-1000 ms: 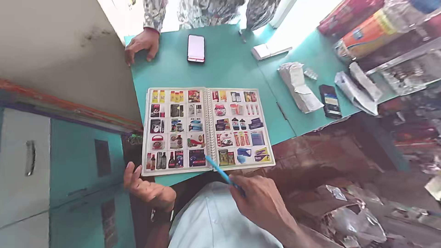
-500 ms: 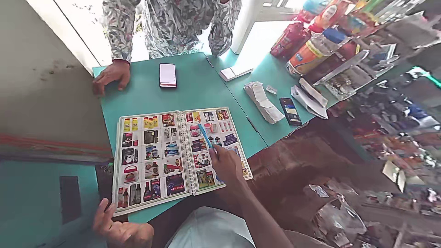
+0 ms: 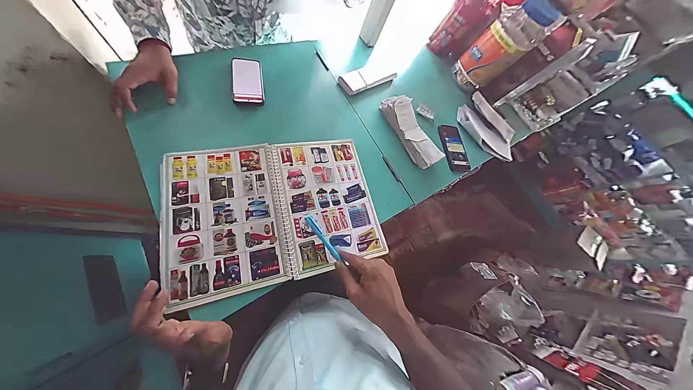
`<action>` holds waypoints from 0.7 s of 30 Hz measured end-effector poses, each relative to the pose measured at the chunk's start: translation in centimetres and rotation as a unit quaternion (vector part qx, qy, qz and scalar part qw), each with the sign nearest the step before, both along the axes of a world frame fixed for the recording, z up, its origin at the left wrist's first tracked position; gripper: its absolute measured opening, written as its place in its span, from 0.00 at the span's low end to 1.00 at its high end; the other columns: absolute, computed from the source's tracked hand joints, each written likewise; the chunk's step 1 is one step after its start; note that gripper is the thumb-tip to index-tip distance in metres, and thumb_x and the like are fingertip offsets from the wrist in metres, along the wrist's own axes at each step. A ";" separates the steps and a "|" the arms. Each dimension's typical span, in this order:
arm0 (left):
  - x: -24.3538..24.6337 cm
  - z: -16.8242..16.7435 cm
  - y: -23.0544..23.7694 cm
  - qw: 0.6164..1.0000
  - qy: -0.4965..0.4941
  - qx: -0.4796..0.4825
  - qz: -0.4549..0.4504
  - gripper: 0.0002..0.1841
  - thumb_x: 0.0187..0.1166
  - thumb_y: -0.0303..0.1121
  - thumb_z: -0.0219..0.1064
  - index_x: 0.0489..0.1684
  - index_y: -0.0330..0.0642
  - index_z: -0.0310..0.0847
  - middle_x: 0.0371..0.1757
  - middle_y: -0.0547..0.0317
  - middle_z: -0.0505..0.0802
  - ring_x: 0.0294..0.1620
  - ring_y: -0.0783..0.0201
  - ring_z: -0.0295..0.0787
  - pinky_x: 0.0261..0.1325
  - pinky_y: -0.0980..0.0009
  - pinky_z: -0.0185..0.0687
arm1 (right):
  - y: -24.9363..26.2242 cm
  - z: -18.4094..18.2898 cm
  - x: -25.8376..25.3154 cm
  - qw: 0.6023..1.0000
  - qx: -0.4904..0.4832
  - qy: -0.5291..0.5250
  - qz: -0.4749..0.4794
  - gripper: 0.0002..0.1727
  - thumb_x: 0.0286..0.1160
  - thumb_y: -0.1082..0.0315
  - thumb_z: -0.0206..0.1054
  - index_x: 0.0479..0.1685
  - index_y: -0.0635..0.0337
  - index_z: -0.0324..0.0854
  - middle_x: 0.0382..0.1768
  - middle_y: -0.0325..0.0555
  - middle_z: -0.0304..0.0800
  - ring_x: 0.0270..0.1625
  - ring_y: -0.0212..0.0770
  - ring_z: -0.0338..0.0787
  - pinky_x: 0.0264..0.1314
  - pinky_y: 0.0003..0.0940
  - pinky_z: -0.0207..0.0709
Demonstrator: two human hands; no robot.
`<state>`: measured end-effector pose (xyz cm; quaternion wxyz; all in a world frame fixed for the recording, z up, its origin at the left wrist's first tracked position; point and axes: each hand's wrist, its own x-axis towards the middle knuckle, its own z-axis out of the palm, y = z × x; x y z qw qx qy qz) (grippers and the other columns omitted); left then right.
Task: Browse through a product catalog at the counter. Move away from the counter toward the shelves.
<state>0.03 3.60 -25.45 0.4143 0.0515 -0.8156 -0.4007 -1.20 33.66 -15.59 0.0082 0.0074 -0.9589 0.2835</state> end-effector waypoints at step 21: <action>-1.2 6.3 5.5 0.967 -0.151 -0.120 -0.165 0.15 0.83 0.42 0.65 0.49 0.41 0.91 0.61 0.45 0.92 0.73 0.44 0.81 0.79 0.45 0.68 | 13.1 6.3 5.7 0.965 0.073 -0.075 -0.240 0.17 0.79 0.55 0.66 0.53 0.56 0.93 0.38 0.52 0.95 0.40 0.52 0.92 0.45 0.64 0.80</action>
